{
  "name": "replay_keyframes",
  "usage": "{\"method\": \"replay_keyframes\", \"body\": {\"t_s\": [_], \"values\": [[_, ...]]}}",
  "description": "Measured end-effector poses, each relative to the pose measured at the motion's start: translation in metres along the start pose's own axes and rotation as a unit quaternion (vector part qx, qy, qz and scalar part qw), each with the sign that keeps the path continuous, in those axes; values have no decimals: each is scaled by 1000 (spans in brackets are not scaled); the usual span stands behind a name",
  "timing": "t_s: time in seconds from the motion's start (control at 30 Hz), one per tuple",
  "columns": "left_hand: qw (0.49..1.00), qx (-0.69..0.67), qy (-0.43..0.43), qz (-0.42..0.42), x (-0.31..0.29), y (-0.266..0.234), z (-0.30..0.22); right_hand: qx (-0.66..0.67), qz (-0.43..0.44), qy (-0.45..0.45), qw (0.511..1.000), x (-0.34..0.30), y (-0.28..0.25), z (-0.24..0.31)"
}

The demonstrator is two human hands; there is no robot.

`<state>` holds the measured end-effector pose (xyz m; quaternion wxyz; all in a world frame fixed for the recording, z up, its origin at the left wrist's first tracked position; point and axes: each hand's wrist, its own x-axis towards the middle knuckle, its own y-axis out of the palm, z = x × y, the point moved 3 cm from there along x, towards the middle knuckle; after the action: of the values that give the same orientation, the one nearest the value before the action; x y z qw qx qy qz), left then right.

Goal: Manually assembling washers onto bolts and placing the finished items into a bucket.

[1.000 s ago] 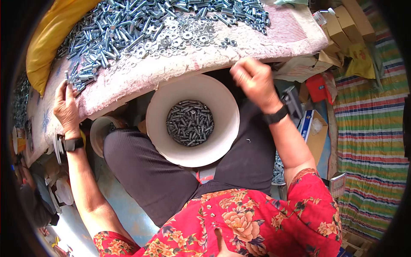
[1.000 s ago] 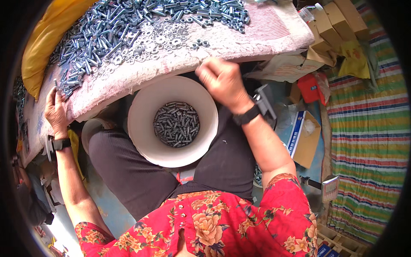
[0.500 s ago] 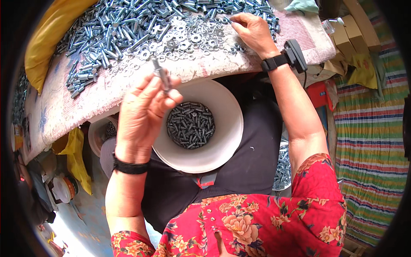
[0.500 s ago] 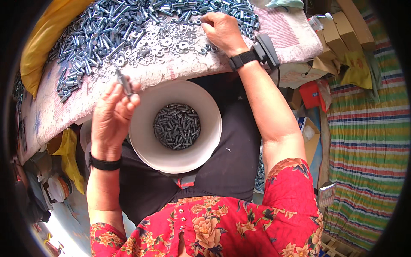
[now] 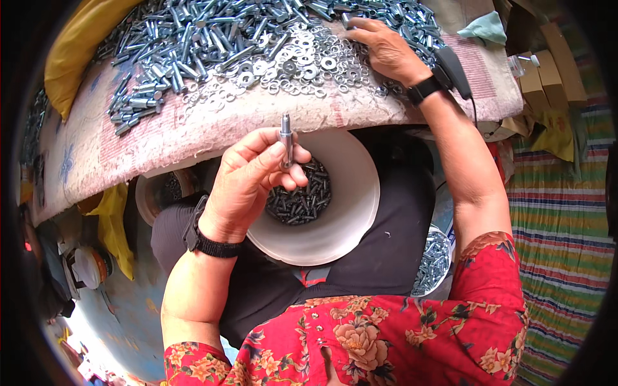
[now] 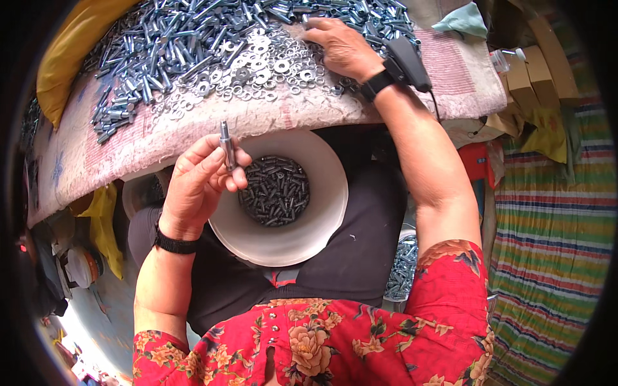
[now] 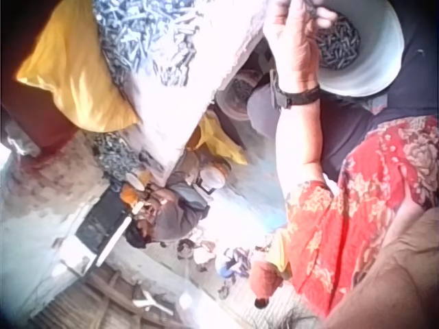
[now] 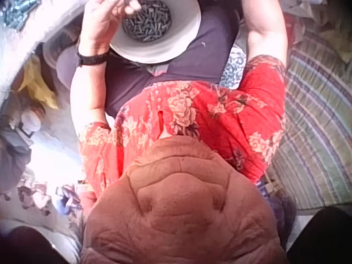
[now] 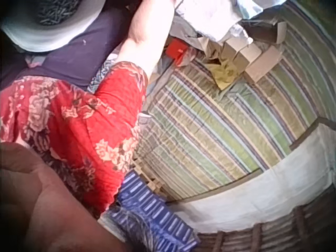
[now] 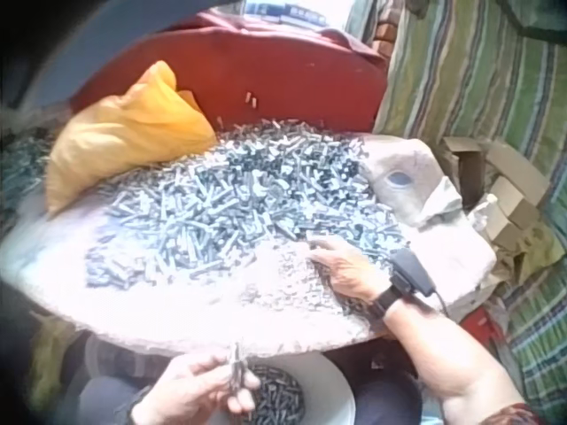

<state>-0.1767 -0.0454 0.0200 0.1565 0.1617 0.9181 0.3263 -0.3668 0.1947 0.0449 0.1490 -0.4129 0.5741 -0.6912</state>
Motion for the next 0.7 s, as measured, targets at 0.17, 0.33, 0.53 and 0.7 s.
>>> {"method": "replay_keyframes", "body": {"t_s": [0.17,0.33,0.53,0.7], "values": [[998,-17,31,-46,-3,-5,-10,-27,3,65,998,-11,-25,16],[997,-6,56,-61,3,9,-39,102,-80,48,990,18,8,57],[994,-32,89,-59,16,-18,-38,33,-55,36,997,45,24,63],[995,-46,80,-49,15,-21,-37,66,-62,73,993,25,9,58]]}}
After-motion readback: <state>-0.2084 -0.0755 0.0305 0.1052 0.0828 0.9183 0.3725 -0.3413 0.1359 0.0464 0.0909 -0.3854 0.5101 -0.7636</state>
